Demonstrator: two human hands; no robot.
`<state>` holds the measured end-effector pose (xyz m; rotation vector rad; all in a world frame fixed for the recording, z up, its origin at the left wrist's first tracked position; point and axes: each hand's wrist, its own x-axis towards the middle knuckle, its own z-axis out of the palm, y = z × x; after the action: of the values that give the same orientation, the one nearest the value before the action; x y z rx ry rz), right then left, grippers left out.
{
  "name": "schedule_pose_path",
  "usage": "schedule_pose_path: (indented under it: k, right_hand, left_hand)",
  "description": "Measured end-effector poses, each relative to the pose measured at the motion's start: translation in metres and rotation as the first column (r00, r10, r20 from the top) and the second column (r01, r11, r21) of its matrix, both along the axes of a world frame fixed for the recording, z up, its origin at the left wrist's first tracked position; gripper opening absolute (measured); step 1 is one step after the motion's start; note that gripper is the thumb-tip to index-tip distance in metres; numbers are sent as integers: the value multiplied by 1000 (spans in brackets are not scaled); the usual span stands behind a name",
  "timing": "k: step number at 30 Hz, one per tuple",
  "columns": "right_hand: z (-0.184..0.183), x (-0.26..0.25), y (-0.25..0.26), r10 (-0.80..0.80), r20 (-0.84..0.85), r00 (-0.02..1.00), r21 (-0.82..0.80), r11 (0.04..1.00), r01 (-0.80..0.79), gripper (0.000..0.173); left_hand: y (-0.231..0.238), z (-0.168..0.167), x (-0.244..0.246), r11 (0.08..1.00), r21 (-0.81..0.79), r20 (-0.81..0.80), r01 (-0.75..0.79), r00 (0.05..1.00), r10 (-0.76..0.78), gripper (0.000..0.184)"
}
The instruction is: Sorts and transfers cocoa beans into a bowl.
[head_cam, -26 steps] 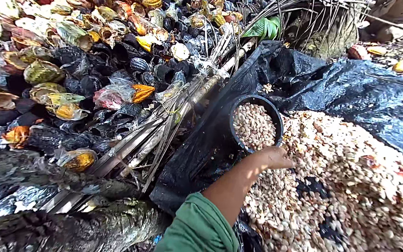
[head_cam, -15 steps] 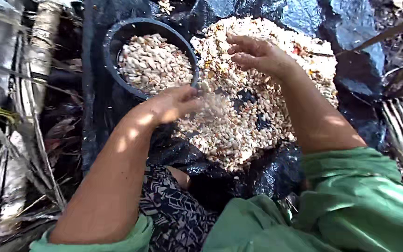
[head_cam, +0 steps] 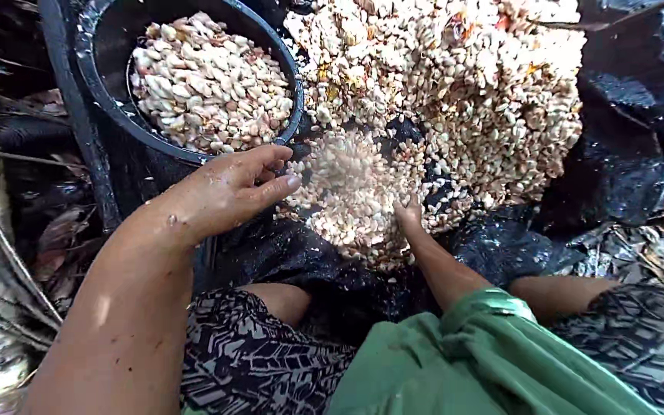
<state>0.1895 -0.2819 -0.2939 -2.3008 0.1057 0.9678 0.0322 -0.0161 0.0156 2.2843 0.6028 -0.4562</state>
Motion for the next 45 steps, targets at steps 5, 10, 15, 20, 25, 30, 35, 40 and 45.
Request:
schedule_pose_path:
  k: [5, 10, 15, 20, 25, 30, 35, 40, 45]
  right_hand:
    - [36, 16, 20, 348, 55, 936, 130, 927, -352, 44]
    - [33, 47, -18, 314, 169, 934, -2, 948, -319, 38]
    - [25, 52, -135, 147, -47, 988, -362, 919, -154, 48]
    - [34, 35, -168, -76, -58, 995, -445, 895, 43, 44]
    - [28, 76, -145, -37, 169, 985, -292, 952, 86, 53]
    - [-19, 70, -102, 158, 158, 975, -302, 947, -105, 67]
    - [-14, -24, -26, 97, 32, 995, -99, 991, -93, 59]
    - [-3, -31, 3, 32, -149, 988, 135, 991, -12, 44]
    - [39, -19, 26, 242, -151, 959, 416, 895, -160, 46]
  left_hand:
    - [-10, 1, 11, 1000, -9, 4, 5, 1000, -5, 52]
    - [-12, 1, 4, 999, 6, 18, 35, 999, -36, 51]
    - [-7, 3, -3, 998, 11, 44, 66, 997, -66, 53]
    - [-5, 8, -16, 999, 22, 65, 30, 997, -31, 54]
    - [-5, 11, -31, 998, 67, 74, 17, 997, -22, 52]
    - [1, 6, -43, 997, 72, 92, 10, 996, -16, 55]
    - [4, 3, -26, 998, 48, 75, 31, 997, -34, 53]
    - [-1, 7, -5, 999, 26, 25, 33, 999, -34, 50]
    - [-14, 23, 4, 996, 59, 40, 63, 997, -66, 50]
